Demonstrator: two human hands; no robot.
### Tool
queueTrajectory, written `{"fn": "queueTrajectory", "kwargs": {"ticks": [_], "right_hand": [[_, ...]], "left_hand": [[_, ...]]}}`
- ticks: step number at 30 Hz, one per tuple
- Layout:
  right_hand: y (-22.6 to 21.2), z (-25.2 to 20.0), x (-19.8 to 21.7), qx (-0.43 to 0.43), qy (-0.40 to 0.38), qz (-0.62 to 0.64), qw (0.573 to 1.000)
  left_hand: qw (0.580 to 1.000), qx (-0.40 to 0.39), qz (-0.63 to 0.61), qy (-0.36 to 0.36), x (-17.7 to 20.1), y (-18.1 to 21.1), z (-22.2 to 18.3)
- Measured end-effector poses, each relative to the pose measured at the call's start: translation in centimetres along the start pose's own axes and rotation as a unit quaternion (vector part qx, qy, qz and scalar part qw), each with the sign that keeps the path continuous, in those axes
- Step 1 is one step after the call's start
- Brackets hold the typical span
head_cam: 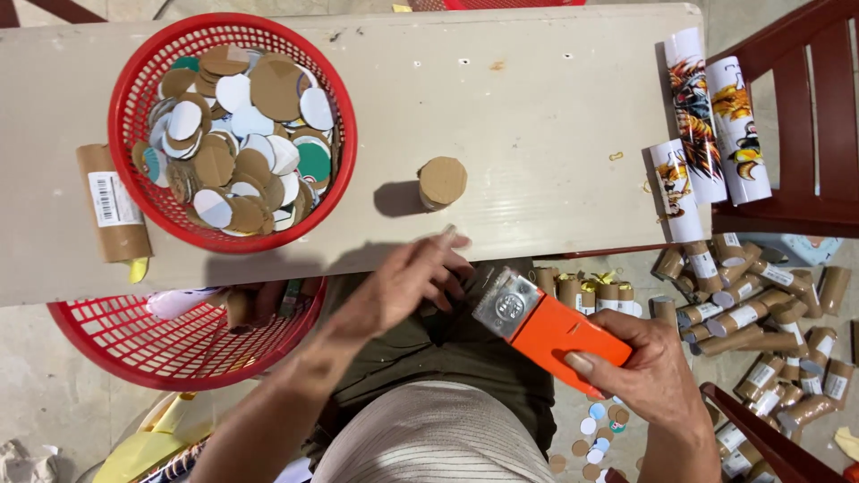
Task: Manually sealing the ends of small cardboard tubes using circular cardboard cutouts and a tape dispenser.
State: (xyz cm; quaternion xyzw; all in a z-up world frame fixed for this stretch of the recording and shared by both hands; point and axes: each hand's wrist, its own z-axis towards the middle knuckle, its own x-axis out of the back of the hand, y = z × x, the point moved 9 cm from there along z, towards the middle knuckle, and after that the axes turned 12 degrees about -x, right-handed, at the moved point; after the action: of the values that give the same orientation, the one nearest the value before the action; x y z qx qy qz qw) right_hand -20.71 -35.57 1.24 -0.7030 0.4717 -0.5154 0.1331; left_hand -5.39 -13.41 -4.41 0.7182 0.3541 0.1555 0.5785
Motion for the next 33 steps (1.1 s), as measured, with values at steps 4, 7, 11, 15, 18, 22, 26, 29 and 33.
{"fn": "queueTrajectory", "kwargs": {"ticks": [4, 7, 11, 15, 18, 22, 26, 29, 33], "right_hand": [[-1.2, 0.5, -0.7, -0.061, -0.017, 0.027, 0.998], [-2.3, 0.9, -0.9, -0.098, -0.019, -0.013, 0.995], [-2.7, 1.4, -1.7, -0.046, 0.003, -0.059, 0.997], [0.8, 2.4, -2.6, -0.042, 0.005, 0.047, 0.998], [0.3, 3.3, 0.1, -0.161, 0.049, 0.036, 0.985], [-1.7, 4.9, 0.3, -0.213, 0.055, 0.013, 0.975], [-1.0, 5.7, 0.0, -0.239, 0.069, 0.017, 0.968], [-1.5, 6.8, -0.8, -0.283, 0.047, -0.002, 0.958], [-1.5, 9.0, -3.2, -0.282, 0.001, -0.015, 0.959]], "left_hand": [[0.995, 0.034, -0.078, -0.053, -2.4, -1.8, -0.1], [0.990, -0.008, -0.122, -0.068, -2.7, -2.5, 0.2], [0.994, -0.077, -0.064, -0.036, -1.3, -1.8, 0.3], [0.987, -0.152, -0.003, 0.057, 2.7, 1.9, 0.8], [0.971, -0.162, 0.045, 0.172, 10.8, 5.2, 3.9], [0.961, -0.156, 0.128, 0.191, 12.6, 6.5, 6.5], [0.963, -0.136, 0.141, 0.184, 12.9, 3.7, 9.4], [0.962, -0.119, 0.159, 0.189, 13.4, 0.3, 10.7], [0.954, -0.097, 0.213, 0.189, 12.6, -3.1, 10.9]]}}
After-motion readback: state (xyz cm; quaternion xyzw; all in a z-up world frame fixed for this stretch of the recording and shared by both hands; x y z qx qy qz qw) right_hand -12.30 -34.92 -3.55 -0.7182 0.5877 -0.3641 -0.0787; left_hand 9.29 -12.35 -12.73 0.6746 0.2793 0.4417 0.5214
